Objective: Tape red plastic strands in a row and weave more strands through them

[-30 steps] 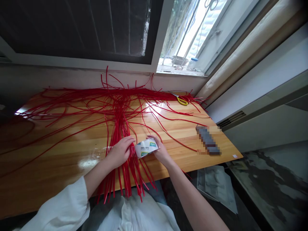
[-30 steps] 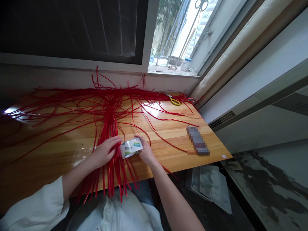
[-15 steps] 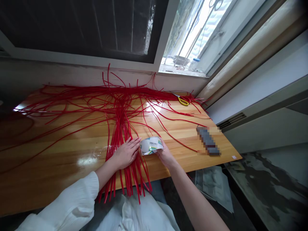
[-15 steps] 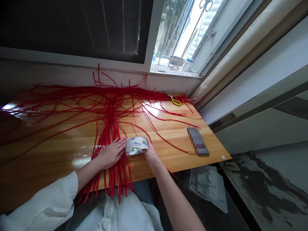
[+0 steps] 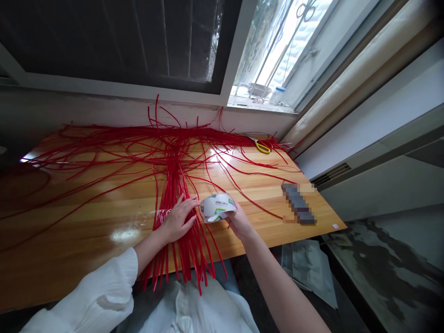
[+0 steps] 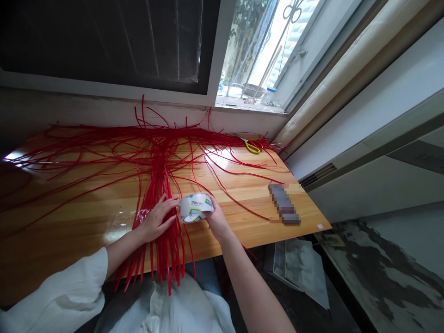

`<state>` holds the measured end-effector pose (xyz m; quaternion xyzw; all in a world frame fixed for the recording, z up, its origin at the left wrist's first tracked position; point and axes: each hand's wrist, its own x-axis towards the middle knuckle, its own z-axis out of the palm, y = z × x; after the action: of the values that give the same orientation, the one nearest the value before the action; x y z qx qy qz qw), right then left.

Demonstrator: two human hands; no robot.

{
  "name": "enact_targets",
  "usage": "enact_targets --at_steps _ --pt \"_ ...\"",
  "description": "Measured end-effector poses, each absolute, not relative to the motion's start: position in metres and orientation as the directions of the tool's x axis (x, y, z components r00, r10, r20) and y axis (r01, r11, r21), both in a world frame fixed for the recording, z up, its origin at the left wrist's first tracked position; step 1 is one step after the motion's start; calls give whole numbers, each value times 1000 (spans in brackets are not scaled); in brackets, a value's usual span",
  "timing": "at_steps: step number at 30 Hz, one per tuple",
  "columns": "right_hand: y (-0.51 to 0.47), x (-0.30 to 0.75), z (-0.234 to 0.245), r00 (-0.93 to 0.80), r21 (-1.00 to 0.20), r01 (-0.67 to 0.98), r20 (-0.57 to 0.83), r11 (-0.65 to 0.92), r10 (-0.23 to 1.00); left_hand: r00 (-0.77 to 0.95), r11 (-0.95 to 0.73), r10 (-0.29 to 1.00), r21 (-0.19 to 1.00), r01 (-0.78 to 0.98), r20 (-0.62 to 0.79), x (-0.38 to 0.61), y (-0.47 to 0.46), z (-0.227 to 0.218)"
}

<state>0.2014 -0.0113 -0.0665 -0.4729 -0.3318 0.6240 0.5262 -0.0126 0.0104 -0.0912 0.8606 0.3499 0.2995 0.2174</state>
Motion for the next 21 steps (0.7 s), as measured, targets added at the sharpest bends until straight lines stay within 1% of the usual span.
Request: enact_targets --at_steps 2,6,8,11,14,16,18,20,21 --pt "-9 200 -63 -25 -903 -349 -259 -252 965 581 -635 743 622 458 331 -10 13 -85" --pt "-8 201 -64 -61 -902 -346 -252 -257 966 600 -502 782 743 443 170 -3 21 -72" --pt "-9 202 -66 -67 -901 -357 -238 -246 969 609 -448 786 780 436 111 -1 28 -69" --pt "-10 202 -69 -60 -894 -378 -236 -241 970 610 -404 791 795 451 56 0 38 -65" --pt "-8 201 -69 -38 -894 -374 -249 -245 968 635 -414 772 781 467 30 1 42 -56" --pt "-7 200 -66 -3 -913 -329 -253 -240 967 658 -433 752 785 444 42 1 38 -48" --pt "-4 197 -62 48 -947 -233 -238 -221 970 652 -415 755 820 395 68 3 28 -41" --pt "0 193 -59 85 -977 -97 -196 -188 977 586 -316 808 881 351 57 7 16 -40" --pt "2 190 -58 96 -985 -15 -172 -171 980 526 -226 850 916 332 19 10 11 -43"
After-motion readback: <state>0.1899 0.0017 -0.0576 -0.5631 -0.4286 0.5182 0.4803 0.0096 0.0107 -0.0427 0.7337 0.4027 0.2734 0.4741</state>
